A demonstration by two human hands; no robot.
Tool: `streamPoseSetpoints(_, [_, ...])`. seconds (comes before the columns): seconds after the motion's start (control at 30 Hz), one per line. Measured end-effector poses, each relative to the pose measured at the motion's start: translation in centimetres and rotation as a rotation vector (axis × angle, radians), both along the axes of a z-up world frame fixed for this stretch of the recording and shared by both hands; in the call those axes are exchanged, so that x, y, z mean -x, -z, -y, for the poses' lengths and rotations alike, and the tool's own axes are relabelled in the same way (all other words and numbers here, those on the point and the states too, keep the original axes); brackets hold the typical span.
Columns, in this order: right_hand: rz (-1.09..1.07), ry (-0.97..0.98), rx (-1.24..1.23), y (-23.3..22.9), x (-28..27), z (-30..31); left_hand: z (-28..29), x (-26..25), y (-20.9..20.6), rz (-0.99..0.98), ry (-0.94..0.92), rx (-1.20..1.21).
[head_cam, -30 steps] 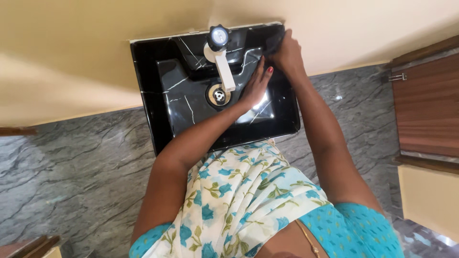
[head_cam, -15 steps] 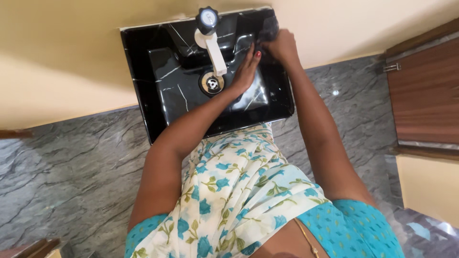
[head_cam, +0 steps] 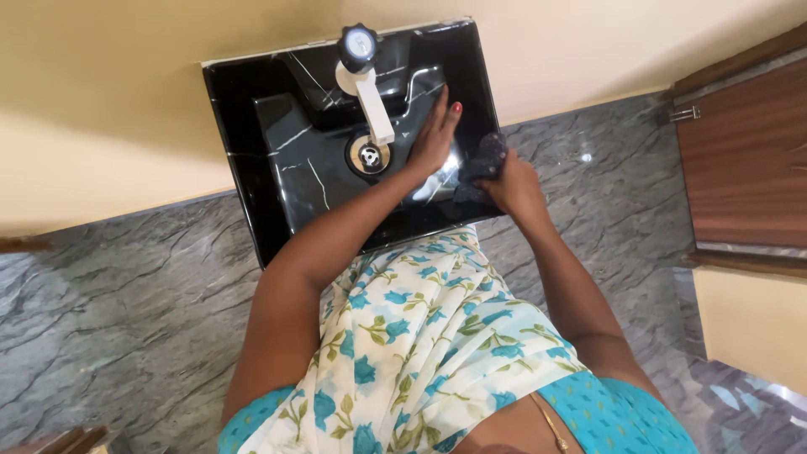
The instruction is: The person wipes the interior and rim of a black bathroom sink using a dark cloth. The person repeatedly scrubs the basin, faucet, and drain area, occasionally wringing the cloth.
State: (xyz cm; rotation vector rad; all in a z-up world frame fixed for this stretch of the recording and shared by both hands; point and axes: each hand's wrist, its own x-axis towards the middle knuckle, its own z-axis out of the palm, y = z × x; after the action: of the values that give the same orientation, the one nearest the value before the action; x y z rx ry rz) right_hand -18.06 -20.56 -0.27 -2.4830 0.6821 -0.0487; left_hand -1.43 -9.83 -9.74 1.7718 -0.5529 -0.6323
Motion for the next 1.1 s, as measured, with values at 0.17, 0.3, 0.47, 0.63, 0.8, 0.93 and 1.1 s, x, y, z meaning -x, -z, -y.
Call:
streamPoseSetpoints(0.17, [0.083,-0.041,0.097,1.4,-7.5,1.8,0.6,0.3,1.0,0.077,0.011,-0.004])
streamPoseSetpoints(0.3, [0.124,-0.061,0.161,2.0,-15.6,4.4,0.8,0.3,0.9,0.066,0.039,-0.057])
streamPoseSetpoints(0.47, [0.163,-0.019,0.102,2.1,-21.7,6.4,0.3,0.4,0.3,0.072,0.036,0.004])
streamPoseSetpoints(0.63, [0.143,0.008,0.044,1.5,-22.1,6.7,0.3,0.3,0.5,0.094,0.034,0.060])
streamPoseSetpoints(0.8, [0.025,0.048,0.212,1.8,-20.8,4.5,-0.1,-0.7,-0.4,0.150,0.031,0.023])
streamPoseSetpoints(0.93, [0.143,-0.133,0.510,2.1,-17.7,2.8,-1.4,-1.0,-2.5,0.359,0.273,-0.314])
streamPoseSetpoints(1.1, [0.156,-0.521,0.762,1.9,-11.9,2.2,-2.8,0.2,-3.5,0.707,0.452,-0.769])
